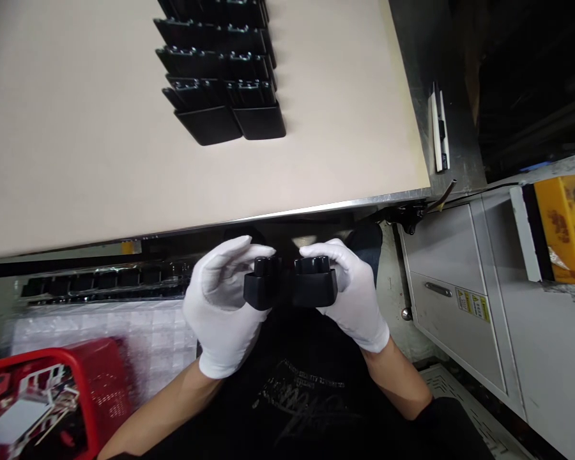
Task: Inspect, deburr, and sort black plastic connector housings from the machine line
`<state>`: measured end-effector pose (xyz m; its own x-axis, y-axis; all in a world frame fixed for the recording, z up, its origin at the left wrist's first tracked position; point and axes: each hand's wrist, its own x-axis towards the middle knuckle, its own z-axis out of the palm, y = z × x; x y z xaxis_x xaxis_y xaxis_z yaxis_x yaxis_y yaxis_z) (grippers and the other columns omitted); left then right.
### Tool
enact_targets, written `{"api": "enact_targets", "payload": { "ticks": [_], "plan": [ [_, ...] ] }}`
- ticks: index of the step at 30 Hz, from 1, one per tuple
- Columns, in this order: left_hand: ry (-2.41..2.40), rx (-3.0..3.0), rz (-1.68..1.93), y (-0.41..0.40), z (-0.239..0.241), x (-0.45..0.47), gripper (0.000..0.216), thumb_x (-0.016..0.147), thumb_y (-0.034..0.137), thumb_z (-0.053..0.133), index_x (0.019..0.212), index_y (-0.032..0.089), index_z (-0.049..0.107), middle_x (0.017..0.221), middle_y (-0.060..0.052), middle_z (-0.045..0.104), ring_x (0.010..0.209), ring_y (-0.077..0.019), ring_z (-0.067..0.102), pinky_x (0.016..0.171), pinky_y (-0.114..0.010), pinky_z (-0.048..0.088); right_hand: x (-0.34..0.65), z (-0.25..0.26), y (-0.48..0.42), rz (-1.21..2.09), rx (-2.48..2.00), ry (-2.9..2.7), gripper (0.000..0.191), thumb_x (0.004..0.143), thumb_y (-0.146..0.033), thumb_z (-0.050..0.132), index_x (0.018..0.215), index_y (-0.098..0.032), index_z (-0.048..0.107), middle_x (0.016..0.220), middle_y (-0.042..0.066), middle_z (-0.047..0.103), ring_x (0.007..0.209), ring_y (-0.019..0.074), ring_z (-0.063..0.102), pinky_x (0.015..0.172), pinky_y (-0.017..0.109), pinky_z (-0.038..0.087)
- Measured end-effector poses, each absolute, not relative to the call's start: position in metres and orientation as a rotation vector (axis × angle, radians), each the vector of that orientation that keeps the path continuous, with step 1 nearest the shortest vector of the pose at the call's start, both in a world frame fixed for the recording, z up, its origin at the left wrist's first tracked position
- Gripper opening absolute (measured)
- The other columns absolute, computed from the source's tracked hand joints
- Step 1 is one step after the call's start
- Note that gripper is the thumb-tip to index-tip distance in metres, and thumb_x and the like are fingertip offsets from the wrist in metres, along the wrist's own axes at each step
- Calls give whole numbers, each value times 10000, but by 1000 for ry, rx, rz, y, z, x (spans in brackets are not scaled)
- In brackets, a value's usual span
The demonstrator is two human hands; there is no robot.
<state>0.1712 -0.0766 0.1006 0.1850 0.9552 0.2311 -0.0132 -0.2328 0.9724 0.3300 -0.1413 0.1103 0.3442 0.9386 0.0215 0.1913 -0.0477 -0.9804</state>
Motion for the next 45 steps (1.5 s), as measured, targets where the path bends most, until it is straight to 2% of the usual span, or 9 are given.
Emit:
{"api": "enact_targets", "payload": {
  "ticks": [5, 9, 14, 20, 29, 34, 38, 41, 45],
  "plan": [
    [974, 1477, 1281, -78, 101, 172, 523, 847, 56, 817, 1324, 236, 704, 1107, -45, 791, 992, -200, 802, 951, -365, 690, 335, 98, -146, 1058, -1313, -959, 242, 959, -354, 802, 1194, -307, 764, 1084, 21, 740, 920, 195, 733, 834, 362, 641],
    [1017, 1476, 1270, -81, 101, 174, 439, 896, 164, 820, 1309, 244, 696, 1085, -51, 787, 967, -212, 802, 913, -379, 701, 335, 95, -146, 1082, -1331, -946, 288, 943, -442, 827, 1188, -302, 770, 1088, 32, 738, 938, 207, 728, 836, 373, 640],
    [1007, 1417, 1244, -81, 103, 174, 389, 936, 244, 832, 1297, 237, 688, 1079, -70, 787, 998, -242, 807, 870, -397, 717, 334, 98, -141, 1030, -1365, -1025, 256, 927, -276, 817, 1177, -291, 763, 1082, 17, 749, 942, 191, 729, 881, 360, 639],
    [944, 1325, 1243, -80, 101, 174, 414, 923, 217, 862, 1304, 232, 704, 1117, -95, 777, 1002, -294, 813, 848, -476, 729, 326, 109, -133, 886, -1488, -1098, 354, 841, -55, 745, 1115, -280, 745, 1039, -6, 738, 906, 157, 717, 802, 289, 607],
    [923, 1390, 1272, -79, 97, 172, 476, 913, 71, 793, 1349, 236, 697, 1131, -73, 755, 1027, -250, 788, 886, -425, 702, 317, 114, -127, 832, -1559, -1125, 377, 801, -49, 748, 1106, -271, 755, 1061, 2, 751, 949, 168, 745, 828, 297, 633],
    [938, 1549, 1251, -79, 87, 167, 595, 875, 39, 779, 1422, 240, 656, 1168, -63, 760, 1068, -257, 782, 949, -436, 691, 307, 118, -123, 608, -1716, -1223, 310, 863, -84, 718, 1102, -278, 749, 1114, 34, 754, 1039, 225, 750, 898, 398, 654],
    [993, 1572, 1231, -78, 94, 169, 527, 875, 62, 785, 1366, 211, 662, 1164, -61, 771, 1029, -229, 796, 914, -378, 705, 300, 122, -124, 533, -1694, -1330, 319, 968, -161, 678, 1248, -306, 728, 1259, 33, 783, 1182, 268, 759, 1016, 467, 662],
    [1003, 1529, 1231, -75, 107, 172, 405, 895, 69, 767, 1272, 179, 672, 1159, -72, 778, 997, -211, 813, 848, -318, 713, 299, 127, -126, 506, -1679, -1398, 440, 1017, -194, 621, 1441, -305, 654, 1348, 46, 773, 1241, 278, 754, 1052, 469, 666],
    [959, 1503, 1272, -70, 121, 176, 399, 871, 39, 769, 1235, 173, 677, 1166, -70, 791, 1044, -210, 817, 905, -316, 714, 302, 135, -128, 486, -1646, -1433, 608, 1022, -202, 585, 1617, -289, 495, 1428, 67, 738, 1288, 290, 738, 1102, 481, 652]
  ]
}}
